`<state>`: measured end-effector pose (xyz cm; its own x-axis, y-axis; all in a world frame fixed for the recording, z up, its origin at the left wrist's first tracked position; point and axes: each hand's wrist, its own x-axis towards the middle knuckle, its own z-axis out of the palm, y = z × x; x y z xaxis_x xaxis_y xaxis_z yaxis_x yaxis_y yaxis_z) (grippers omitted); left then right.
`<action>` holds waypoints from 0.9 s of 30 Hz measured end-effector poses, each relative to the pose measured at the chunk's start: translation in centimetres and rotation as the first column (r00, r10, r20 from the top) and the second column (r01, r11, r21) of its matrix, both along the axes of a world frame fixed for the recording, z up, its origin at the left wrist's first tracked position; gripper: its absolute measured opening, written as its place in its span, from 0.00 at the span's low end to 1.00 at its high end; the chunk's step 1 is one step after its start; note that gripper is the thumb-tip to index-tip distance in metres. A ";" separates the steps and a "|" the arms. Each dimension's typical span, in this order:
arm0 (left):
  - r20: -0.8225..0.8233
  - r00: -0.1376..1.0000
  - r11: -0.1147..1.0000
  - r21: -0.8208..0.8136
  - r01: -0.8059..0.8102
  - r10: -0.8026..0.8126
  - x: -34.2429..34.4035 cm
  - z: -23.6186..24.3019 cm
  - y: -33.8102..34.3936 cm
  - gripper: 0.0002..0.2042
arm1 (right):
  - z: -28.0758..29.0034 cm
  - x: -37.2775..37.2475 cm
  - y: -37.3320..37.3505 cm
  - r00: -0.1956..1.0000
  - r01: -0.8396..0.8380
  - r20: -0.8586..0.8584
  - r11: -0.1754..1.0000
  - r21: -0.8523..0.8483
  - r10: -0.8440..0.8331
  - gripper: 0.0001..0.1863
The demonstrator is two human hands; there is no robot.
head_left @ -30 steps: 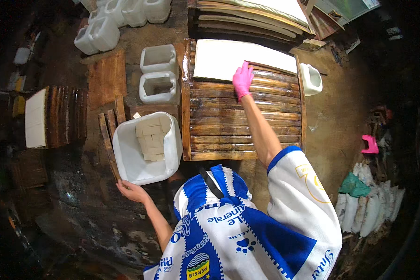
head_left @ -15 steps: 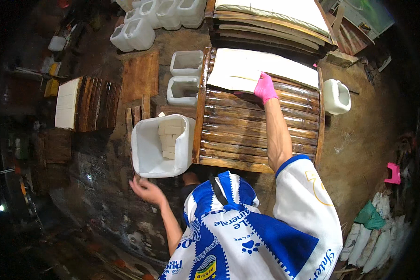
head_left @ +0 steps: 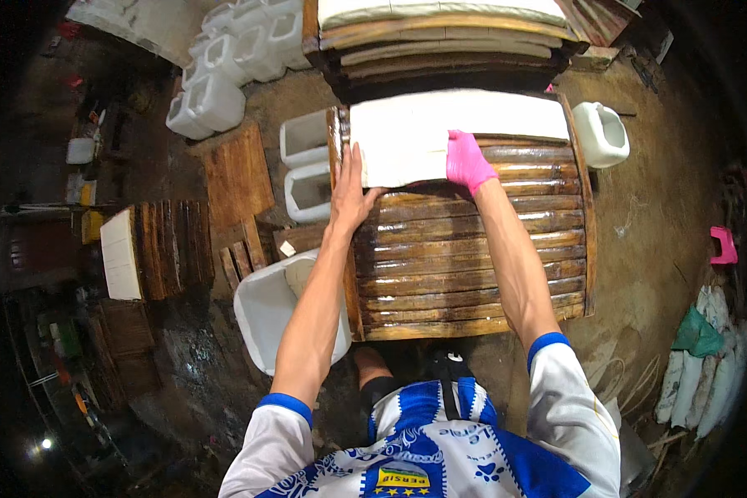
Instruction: The person picks up large slabs of white tofu from a bamboo rack, places them into a white plastic container, and uses their hands to break or press them into smaller blocks.
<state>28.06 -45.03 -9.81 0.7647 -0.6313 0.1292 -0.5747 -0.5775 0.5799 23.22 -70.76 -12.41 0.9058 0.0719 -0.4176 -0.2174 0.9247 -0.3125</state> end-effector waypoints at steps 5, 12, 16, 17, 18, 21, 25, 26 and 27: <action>-0.096 0.994 0.995 -0.072 -0.065 0.058 -0.3 -0.9 -0.7 0.41 | -0.4 0.9 2.1 0.955 0.103 0.147 0.175 -0.979 0.259 0.32; 0.221 0.970 0.959 0.281 0.032 -0.097 -2.4 2.0 -1.6 0.40 | -2.9 -3.6 3.2 0.947 0.321 0.302 0.407 -0.855 -0.112 0.31; 0.038 0.997 0.971 0.231 0.055 -0.066 -9.5 4.3 -0.8 0.53 | 0.2 -10.4 6.4 0.851 0.463 -0.085 0.816 -0.348 -0.519 0.36; -0.069 0.998 0.986 0.167 -0.001 0.013 -11.5 5.6 -0.5 0.50 | 2.9 -12.2 7.7 0.910 0.386 -0.051 0.887 -0.252 -0.411 0.39; -0.194 0.968 0.986 -0.001 -0.164 0.161 -14.0 6.3 -0.5 0.47 | 6.1 -13.4 9.5 0.955 0.291 -0.011 0.945 -0.147 -0.296 0.42; -0.639 0.711 0.817 -0.218 -0.534 0.293 -17.9 10.7 2.8 0.41 | 11.1 -15.6 16.7 0.991 0.098 -0.075 0.987 -0.129 -0.108 0.45; -0.864 0.462 0.198 -0.426 -0.883 0.199 -18.9 10.5 11.5 0.31 | 14.4 -12.8 29.4 0.946 -0.309 -0.225 0.864 -0.398 0.234 0.42; -0.897 0.415 -0.029 -0.424 -0.905 0.151 -18.8 9.9 13.8 0.30 | 14.2 -11.6 32.5 0.914 -0.404 -0.230 0.805 -0.435 0.334 0.39; -0.946 0.315 -0.245 -0.288 -0.926 -0.081 -18.0 8.2 16.4 0.30 | 13.8 -10.0 35.1 0.883 -0.470 -0.247 0.741 -0.479 0.400 0.37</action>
